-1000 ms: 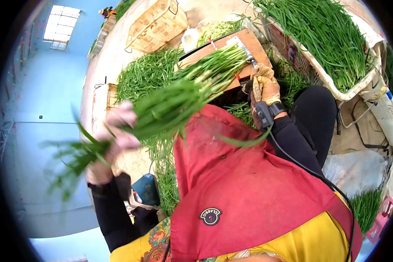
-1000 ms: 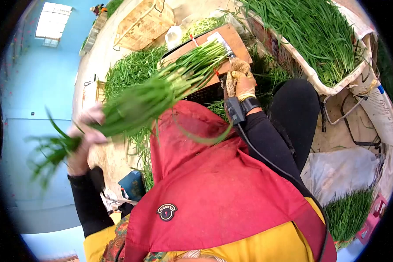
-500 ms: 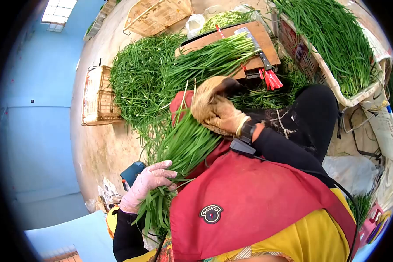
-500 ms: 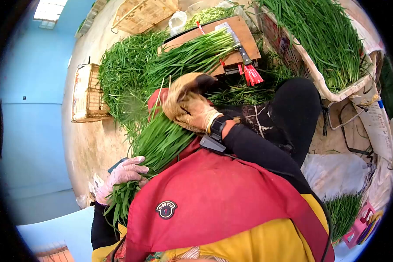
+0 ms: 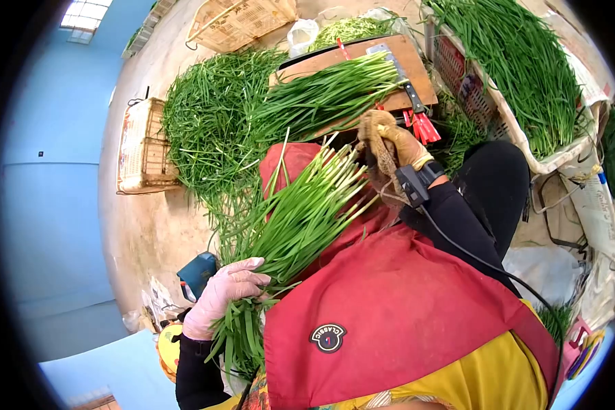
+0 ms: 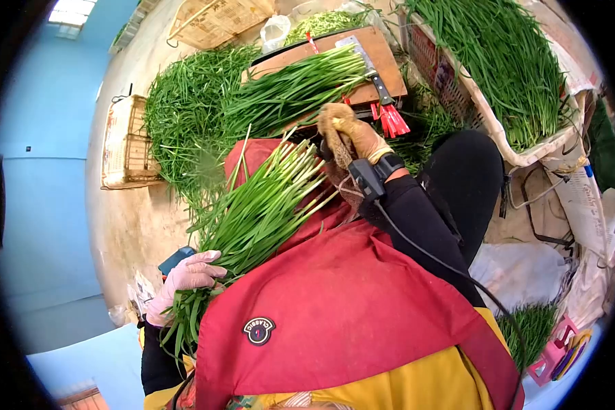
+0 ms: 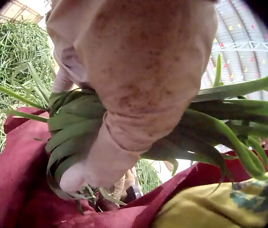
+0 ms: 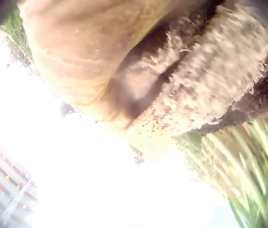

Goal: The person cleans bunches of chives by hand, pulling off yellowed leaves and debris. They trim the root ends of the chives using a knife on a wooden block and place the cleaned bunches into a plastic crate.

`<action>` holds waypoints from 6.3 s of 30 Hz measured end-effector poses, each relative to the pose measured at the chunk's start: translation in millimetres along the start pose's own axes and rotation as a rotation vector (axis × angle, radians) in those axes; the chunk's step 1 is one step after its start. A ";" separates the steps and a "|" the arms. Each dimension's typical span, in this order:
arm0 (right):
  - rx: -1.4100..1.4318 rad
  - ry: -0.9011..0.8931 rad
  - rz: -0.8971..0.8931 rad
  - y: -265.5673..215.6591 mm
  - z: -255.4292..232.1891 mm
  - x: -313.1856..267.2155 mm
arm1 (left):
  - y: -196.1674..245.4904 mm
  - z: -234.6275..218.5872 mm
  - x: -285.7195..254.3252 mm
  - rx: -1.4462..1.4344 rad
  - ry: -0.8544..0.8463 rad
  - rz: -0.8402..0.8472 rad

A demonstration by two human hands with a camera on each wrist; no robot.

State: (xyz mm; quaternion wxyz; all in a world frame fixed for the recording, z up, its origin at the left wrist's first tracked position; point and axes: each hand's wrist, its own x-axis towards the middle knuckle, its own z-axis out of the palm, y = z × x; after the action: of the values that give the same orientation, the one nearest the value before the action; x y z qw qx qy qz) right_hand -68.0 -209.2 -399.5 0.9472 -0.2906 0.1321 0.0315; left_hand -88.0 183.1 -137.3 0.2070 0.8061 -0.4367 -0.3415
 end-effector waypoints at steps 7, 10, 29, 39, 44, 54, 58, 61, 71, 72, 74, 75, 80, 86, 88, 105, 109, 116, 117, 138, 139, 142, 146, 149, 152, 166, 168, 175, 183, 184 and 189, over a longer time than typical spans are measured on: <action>-0.653 -0.133 -0.255 78.7 48.3 16.7 | -17.2 5.0 1.4 -0.117 -0.033 0.072; -0.894 0.130 -0.270 83.6 34.9 21.4 | -15.9 5.7 2.6 -0.169 -0.045 0.144; -0.176 -0.162 -0.016 -4.2 9.0 -4.6 | -20.9 19.2 -10.0 -0.459 0.050 -0.197; -0.328 0.281 -0.139 26.9 -54.7 14.0 | -17.4 27.5 -13.4 -0.874 0.180 -0.489; -0.356 0.002 0.048 11.5 -4.5 -42.7 | -24.7 55.2 -21.4 -1.358 0.299 -0.773; -0.662 -0.050 -0.019 53.4 59.4 -33.7 | -53.2 71.9 -33.5 -1.211 0.197 -0.649; -0.899 0.076 -0.213 57.9 68.0 -23.2 | -66.7 83.3 -37.2 -1.607 0.139 -0.628; -0.907 0.193 -0.301 82.4 36.2 11.2 | -86.8 98.9 -41.5 -1.450 0.116 -0.365; -0.151 0.054 0.069 -2.1 -1.3 -40.0 | -93.8 107.0 -38.2 -1.930 0.122 -0.564; -0.177 -0.043 0.165 -9.7 22.4 -54.4 | -98.2 109.0 -38.2 -2.222 -0.013 -0.482; -0.092 -0.183 0.236 23.9 33.8 -63.3 | -81.7 102.7 -38.8 -1.644 0.090 -0.614; -0.281 -0.125 0.053 49.7 41.8 -65.2 | -76.4 98.7 -37.2 -1.054 0.172 -0.685; -0.655 0.091 0.023 57.9 62.0 -53.8 | -78.3 95.5 -29.8 -2.231 -0.056 -0.675; -0.644 0.441 -0.240 48.4 -25.6 -12.6 | -105.6 120.0 -64.6 -1.482 0.274 -0.768; -0.179 0.273 -0.380 14.0 -14.9 -21.3 | -95.1 119.6 -63.9 -1.492 0.324 -0.761; -0.142 0.255 -0.313 32.5 1.5 -33.2 | -148.0 139.5 -80.7 -1.645 0.211 -0.746; -0.121 0.144 -0.225 -17.8 20.8 -46.7 | -138.1 136.9 -74.1 -1.487 0.296 -0.752; -1.544 -0.334 -0.376 28.3 111.3 -76.7 | -86.2 103.9 -61.4 -1.408 0.249 -0.512; -1.610 -0.279 -0.476 50.8 82.1 -65.2 | -75.3 104.3 -54.4 -1.422 0.342 -0.676; -0.387 -0.327 -0.755 -146.3 164.7 -166.9 | -79.0 80.4 -46.9 -1.431 0.207 -0.480; -0.440 -0.354 -0.723 -128.5 169.5 -153.0 | -73.4 80.5 -47.1 -1.411 0.237 -0.444; -0.936 -0.449 -0.118 -67.1 160.4 -105.5 | -56.4 76.1 -42.9 -1.350 0.320 -0.550; -1.541 -0.526 -0.522 32.3 114.7 -43.1 | -66.2 84.3 -47.4 -1.494 0.335 -0.710; 0.141 -0.374 0.080 81.2 53.3 -9.9 | -66.5 85.9 -52.5 -1.481 0.319 -0.666; -1.273 -0.345 -0.135 63.5 0.6 -16.9 | -63.4 85.2 -52.4 -1.505 0.317 -0.651; -0.224 -0.090 -0.896 -147.7 81.7 -140.6 | -48.5 78.1 -31.0 -1.388 0.347 -0.506; -0.302 0.083 -1.066 -141.3 81.9 -164.7 | -47.8 79.2 -29.5 -1.397 0.339 -0.486; -0.841 0.846 -0.969 -55.8 -28.5 -278.9 | -50.9 81.1 -38.0 -1.475 0.347 -0.434; -1.176 0.968 -0.244 -103.1 -45.8 -372.1 | -46.2 72.7 -37.8 -1.404 0.315 -0.436; -1.056 0.852 -0.390 -111.8 -28.3 -360.0 | -44.2 71.4 -39.3 -1.396 0.313 -0.446; -1.056 0.204 -0.205 -84.1 134.1 -230.5 | -68.9 90.8 -48.7 -1.344 0.278 -0.316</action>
State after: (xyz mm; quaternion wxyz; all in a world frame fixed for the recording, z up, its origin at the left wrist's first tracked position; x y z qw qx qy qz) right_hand -247.4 -199.9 -185.2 0.6532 -0.7395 0.1605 -0.0273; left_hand -134.4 257.8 -224.7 0.6618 0.5938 0.0217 -0.4571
